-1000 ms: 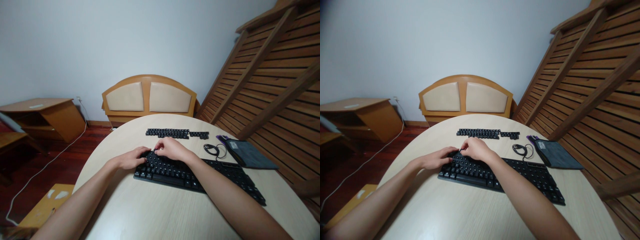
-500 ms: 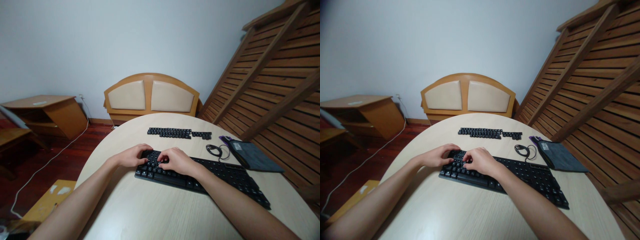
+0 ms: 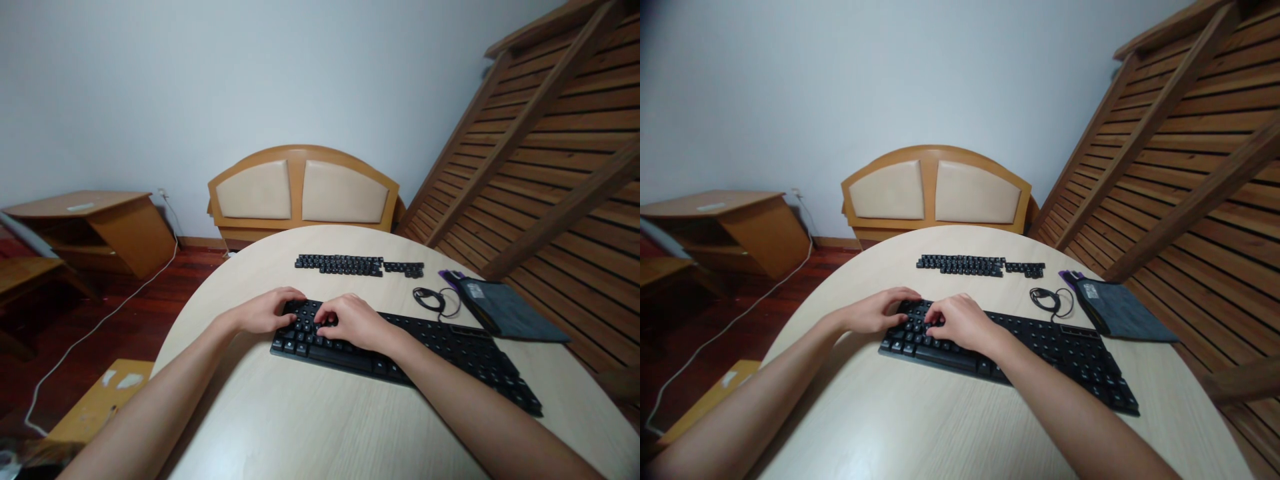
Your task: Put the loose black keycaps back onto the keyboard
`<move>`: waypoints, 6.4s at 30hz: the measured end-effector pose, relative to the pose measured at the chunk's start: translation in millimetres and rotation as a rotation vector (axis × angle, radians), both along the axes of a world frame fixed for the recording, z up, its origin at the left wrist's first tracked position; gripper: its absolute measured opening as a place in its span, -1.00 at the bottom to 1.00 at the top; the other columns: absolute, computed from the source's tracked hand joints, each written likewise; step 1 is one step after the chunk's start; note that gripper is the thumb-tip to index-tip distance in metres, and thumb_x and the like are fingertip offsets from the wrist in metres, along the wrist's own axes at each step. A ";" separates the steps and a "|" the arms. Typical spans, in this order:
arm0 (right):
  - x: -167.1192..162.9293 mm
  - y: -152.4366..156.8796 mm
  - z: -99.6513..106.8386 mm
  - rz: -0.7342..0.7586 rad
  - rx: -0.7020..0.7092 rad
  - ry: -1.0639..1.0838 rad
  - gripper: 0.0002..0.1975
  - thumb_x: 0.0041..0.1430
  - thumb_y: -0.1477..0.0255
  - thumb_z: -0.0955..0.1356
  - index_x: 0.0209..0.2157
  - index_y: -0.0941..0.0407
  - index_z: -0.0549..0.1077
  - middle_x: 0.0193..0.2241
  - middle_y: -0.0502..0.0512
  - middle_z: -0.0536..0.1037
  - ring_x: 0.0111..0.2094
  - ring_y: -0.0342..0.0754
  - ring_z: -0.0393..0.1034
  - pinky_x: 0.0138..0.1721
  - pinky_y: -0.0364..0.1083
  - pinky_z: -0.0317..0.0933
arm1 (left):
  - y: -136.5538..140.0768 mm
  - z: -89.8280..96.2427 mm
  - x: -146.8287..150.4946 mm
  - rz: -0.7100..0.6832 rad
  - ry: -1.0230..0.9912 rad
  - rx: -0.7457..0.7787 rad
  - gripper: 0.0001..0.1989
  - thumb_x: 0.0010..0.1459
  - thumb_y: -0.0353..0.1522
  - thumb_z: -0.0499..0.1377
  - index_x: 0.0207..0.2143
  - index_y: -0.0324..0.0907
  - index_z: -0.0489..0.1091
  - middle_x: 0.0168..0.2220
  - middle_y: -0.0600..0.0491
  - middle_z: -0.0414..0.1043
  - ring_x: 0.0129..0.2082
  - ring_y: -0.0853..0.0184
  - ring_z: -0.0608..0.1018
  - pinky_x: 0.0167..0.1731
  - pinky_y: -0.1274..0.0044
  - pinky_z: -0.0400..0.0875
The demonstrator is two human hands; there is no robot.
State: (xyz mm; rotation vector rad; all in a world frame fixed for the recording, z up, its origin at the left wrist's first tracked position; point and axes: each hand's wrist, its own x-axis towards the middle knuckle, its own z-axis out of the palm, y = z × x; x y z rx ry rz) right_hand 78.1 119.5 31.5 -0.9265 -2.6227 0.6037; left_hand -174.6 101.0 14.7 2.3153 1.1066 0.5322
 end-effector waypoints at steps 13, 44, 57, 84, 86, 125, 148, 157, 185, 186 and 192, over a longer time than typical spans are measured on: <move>0.9 -0.1 0.1 0.010 0.006 -0.009 -0.83 0.03 0.41 0.51 -0.27 0.02 0.64 -0.34 -0.02 0.67 -0.34 -0.07 0.51 -0.29 -0.13 0.22 | 0.3 -1.9 -1.0 -0.006 0.000 0.007 -0.56 0.18 -0.39 0.17 0.13 -0.20 0.34 0.11 -0.12 0.39 0.12 0.12 0.43 0.20 0.22 0.26; 2.4 1.2 0.2 0.021 0.000 -0.017 -0.83 0.04 0.38 0.51 -0.26 0.02 0.64 -0.34 -0.01 0.67 -0.32 -0.06 0.53 -0.30 -0.13 0.22 | -0.4 -0.4 -1.0 0.000 -0.001 -0.012 -0.54 0.17 -0.38 0.22 0.14 -0.17 0.35 0.12 -0.12 0.39 0.12 0.11 0.43 0.20 0.22 0.26; 3.6 0.9 2.2 0.016 -0.012 -0.020 -0.83 0.07 0.36 0.50 -0.24 0.01 0.65 -0.34 0.00 0.67 -0.30 -0.04 0.54 -0.28 -0.13 0.24 | -0.5 0.1 -0.4 0.001 -0.004 -0.016 -0.53 0.16 -0.39 0.22 0.14 -0.16 0.35 0.13 -0.10 0.39 0.12 0.12 0.43 0.20 0.23 0.26; 11.5 3.5 12.3 0.021 -0.036 -0.044 -0.80 0.13 0.37 0.46 -0.18 0.02 0.64 -0.33 0.03 0.68 -0.31 -0.04 0.53 -0.30 -0.13 0.24 | 0.0 -2.7 -1.6 -0.006 -0.015 -0.002 -0.54 0.18 -0.36 0.21 0.14 -0.16 0.35 0.14 -0.12 0.38 0.14 0.13 0.42 0.21 0.21 0.24; 10.6 2.9 10.6 0.020 -0.031 -0.041 -0.81 0.13 0.37 0.46 -0.18 0.02 0.64 -0.32 0.03 0.68 -0.30 -0.03 0.53 -0.29 -0.13 0.24 | 0.1 -3.3 -2.1 -0.006 -0.017 -0.009 -0.54 0.18 -0.35 0.21 0.14 -0.16 0.34 0.14 -0.12 0.38 0.14 0.12 0.42 0.20 0.21 0.25; -0.2 -6.7 0.0 0.023 -0.053 0.013 -0.84 0.12 0.38 0.45 -0.23 0.04 0.63 -0.32 0.02 0.66 -0.31 -0.06 0.50 -0.32 -0.15 0.20 | 1.3 -4.9 -2.5 -0.016 -0.021 0.005 -0.55 0.19 -0.36 0.21 0.14 -0.16 0.35 0.13 -0.11 0.39 0.14 0.12 0.42 0.20 0.23 0.25; 0.4 -2.2 -5.7 0.014 -0.103 0.046 -0.83 0.22 0.38 0.39 -0.24 0.06 0.66 -0.31 0.05 0.68 -0.30 -0.05 0.52 -0.30 -0.14 0.24 | 0.6 -4.0 -1.8 -0.010 -0.010 0.002 -0.55 0.19 -0.36 0.22 0.14 -0.16 0.35 0.13 -0.12 0.38 0.14 0.13 0.42 0.21 0.23 0.25; -3.2 -6.4 -3.6 -0.038 -0.093 0.023 -0.85 0.18 0.38 0.40 -0.28 0.06 0.65 -0.34 0.04 0.67 -0.33 -0.06 0.52 -0.32 -0.14 0.24 | -0.6 -2.7 0.3 -0.001 -0.007 -0.008 -0.58 0.23 -0.34 0.18 0.14 -0.17 0.35 0.14 -0.13 0.37 0.15 0.11 0.41 0.22 0.21 0.24; -7.7 -12.0 0.7 -0.116 -0.139 0.031 -0.85 0.15 0.42 0.39 -0.32 0.08 0.66 -0.37 0.05 0.67 -0.34 -0.05 0.52 -0.34 -0.15 0.24 | -0.1 -3.2 -0.1 -0.008 -0.025 -0.029 -0.54 0.19 -0.37 0.20 0.15 -0.15 0.34 0.15 -0.12 0.36 0.15 0.11 0.40 0.23 0.20 0.21; -7.5 -11.9 0.7 -0.115 -0.137 0.032 -0.85 0.15 0.42 0.39 -0.32 0.08 0.66 -0.37 0.05 0.67 -0.34 -0.05 0.52 -0.34 -0.14 0.24 | 0.0 -3.5 -0.2 -0.007 -0.025 -0.029 -0.54 0.19 -0.37 0.20 0.15 -0.15 0.34 0.15 -0.12 0.36 0.15 0.11 0.40 0.23 0.20 0.21; -7.2 -11.8 1.7 -0.109 -0.149 0.030 -0.84 0.17 0.41 0.40 -0.30 0.09 0.67 -0.37 0.06 0.67 -0.35 -0.05 0.52 -0.33 -0.14 0.25 | 0.2 -4.1 -1.1 -0.009 -0.029 -0.024 -0.54 0.18 -0.36 0.21 0.15 -0.15 0.35 0.15 -0.12 0.36 0.15 0.10 0.41 0.23 0.22 0.22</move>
